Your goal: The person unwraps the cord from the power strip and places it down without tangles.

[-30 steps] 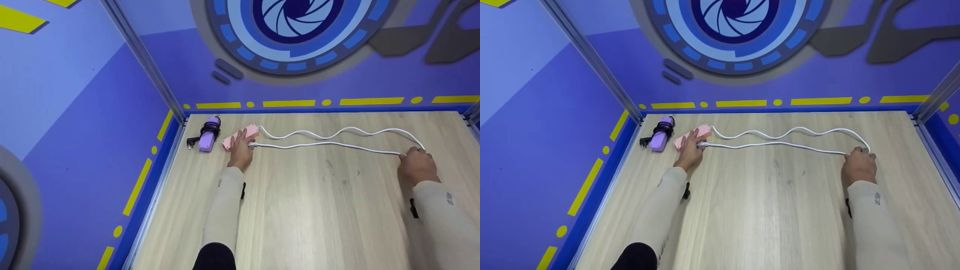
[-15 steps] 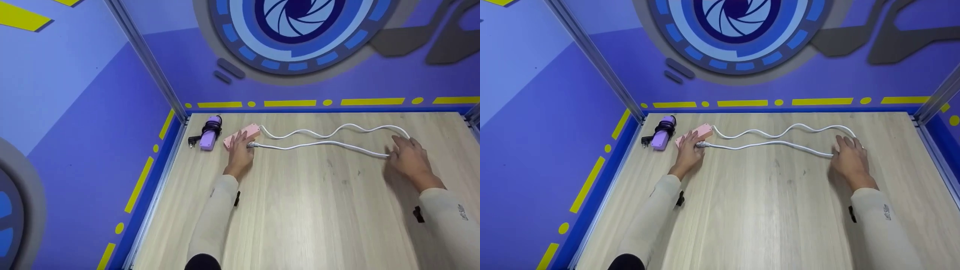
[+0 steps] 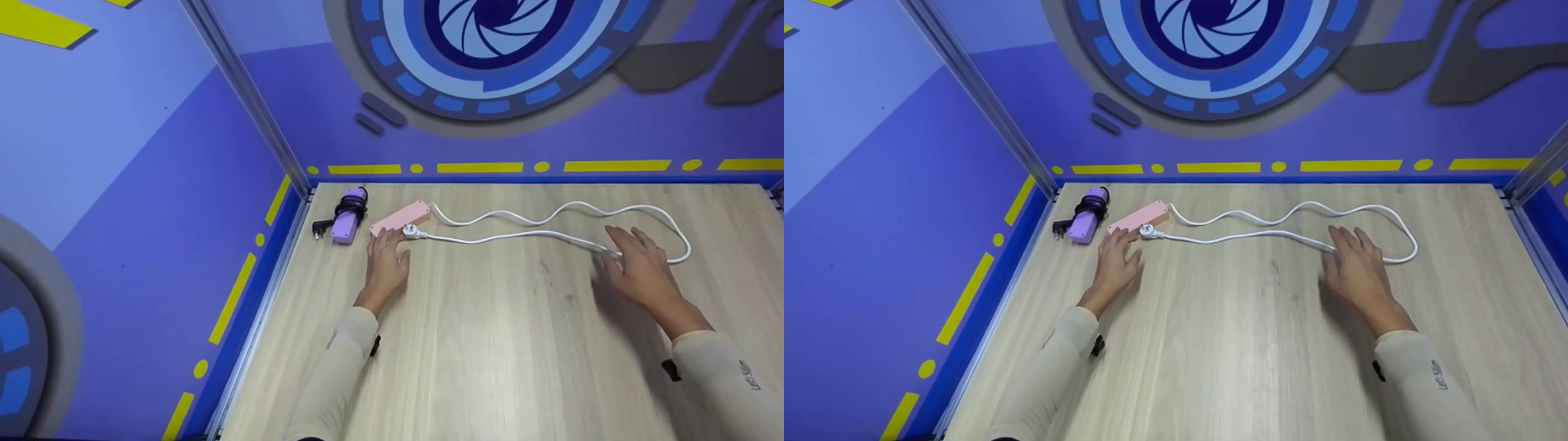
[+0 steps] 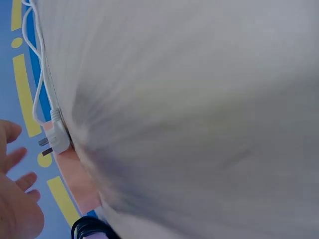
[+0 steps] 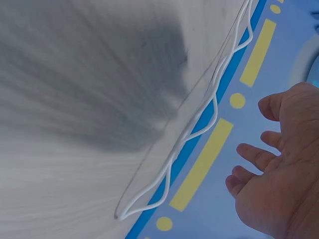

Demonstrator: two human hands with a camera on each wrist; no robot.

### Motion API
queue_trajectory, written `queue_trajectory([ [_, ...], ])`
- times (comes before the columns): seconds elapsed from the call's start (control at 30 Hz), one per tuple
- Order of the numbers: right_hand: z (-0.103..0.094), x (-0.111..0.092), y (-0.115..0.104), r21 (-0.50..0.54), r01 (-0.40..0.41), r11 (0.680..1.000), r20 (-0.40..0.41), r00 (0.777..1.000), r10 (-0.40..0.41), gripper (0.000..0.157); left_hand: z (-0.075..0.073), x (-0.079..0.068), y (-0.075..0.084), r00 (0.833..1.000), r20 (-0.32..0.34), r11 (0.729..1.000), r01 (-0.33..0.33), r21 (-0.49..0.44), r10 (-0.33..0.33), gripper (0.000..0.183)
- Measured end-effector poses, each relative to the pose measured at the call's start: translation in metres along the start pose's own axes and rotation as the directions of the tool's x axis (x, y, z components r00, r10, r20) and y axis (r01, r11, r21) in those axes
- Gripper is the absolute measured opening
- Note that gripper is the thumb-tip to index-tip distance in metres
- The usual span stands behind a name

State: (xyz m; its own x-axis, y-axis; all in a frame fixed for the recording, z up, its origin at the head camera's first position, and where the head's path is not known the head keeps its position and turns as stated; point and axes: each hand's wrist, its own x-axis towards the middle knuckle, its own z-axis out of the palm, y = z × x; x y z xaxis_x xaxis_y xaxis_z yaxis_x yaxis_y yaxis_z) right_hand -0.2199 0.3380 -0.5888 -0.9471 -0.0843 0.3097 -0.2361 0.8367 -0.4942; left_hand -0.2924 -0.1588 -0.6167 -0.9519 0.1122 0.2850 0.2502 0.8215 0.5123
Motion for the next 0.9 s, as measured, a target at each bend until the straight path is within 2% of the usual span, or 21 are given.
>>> queue_trajectory([
  [0.13, 0.002, -0.003, -0.001, -0.007, 0.005, 1.0, -0.007, 1.0, -0.005, 0.059, -0.003, 0.004, -0.003, 0.993, -0.084, 0.994, 0.085, 0.063, -0.08, 0.043],
  [0.23, 0.004, -0.006, 0.001, -0.015, 0.01, 1.0, -0.017, 1.0, -0.011, 0.06, -0.006, 0.014, -0.011, 0.97, -0.166, 0.977, 0.194, 0.09, -0.177, 0.049],
  [0.33, 0.005, -0.009, 0.003, -0.01, 0.004, 1.0, -0.027, 1.0, -0.004, 0.059, -0.01, 0.024, -0.026, 0.928, -0.18, 0.928, 0.349, 0.128, -0.325, 0.057],
  [0.4, 0.006, -0.012, 0.005, -0.005, -0.011, 1.0, -0.019, 1.0, 0.011, 0.059, -0.012, 0.03, -0.038, 0.889, -0.173, 0.882, 0.448, 0.148, -0.423, 0.06],
  [0.47, 0.005, -0.015, 0.008, 0.003, -0.041, 0.999, 0.005, 0.999, 0.041, 0.059, -0.012, 0.036, -0.05, 0.853, -0.157, 0.837, 0.519, 0.17, -0.497, 0.063],
  [0.53, 0.003, -0.018, 0.01, 0.005, -0.07, 0.998, 0.025, 0.997, 0.07, 0.059, -0.011, 0.042, -0.061, 0.829, -0.146, 0.811, 0.559, 0.172, -0.54, 0.065],
  [0.63, 0.0, -0.022, 0.014, 0.01, -0.099, 0.995, 0.033, 0.995, 0.099, 0.058, -0.011, 0.048, -0.075, 0.813, -0.134, 0.796, 0.583, 0.162, -0.567, 0.065],
  [0.73, -0.002, -0.024, 0.017, 0.012, -0.104, 0.994, 0.027, 0.994, 0.104, 0.057, -0.011, 0.054, -0.084, 0.798, -0.15, 0.783, 0.602, 0.157, -0.583, 0.065],
  [0.8, -0.003, -0.026, 0.019, 0.016, -0.113, 0.993, 0.028, 0.993, 0.112, 0.057, -0.009, 0.056, -0.089, 0.784, -0.168, 0.77, 0.619, 0.153, -0.597, 0.066],
  [0.9, -0.006, -0.029, 0.022, 0.018, -0.147, 0.989, 0.032, 0.989, 0.146, 0.058, -0.006, 0.059, -0.093, 0.762, -0.175, 0.759, 0.644, 0.1, -0.623, 0.067],
])
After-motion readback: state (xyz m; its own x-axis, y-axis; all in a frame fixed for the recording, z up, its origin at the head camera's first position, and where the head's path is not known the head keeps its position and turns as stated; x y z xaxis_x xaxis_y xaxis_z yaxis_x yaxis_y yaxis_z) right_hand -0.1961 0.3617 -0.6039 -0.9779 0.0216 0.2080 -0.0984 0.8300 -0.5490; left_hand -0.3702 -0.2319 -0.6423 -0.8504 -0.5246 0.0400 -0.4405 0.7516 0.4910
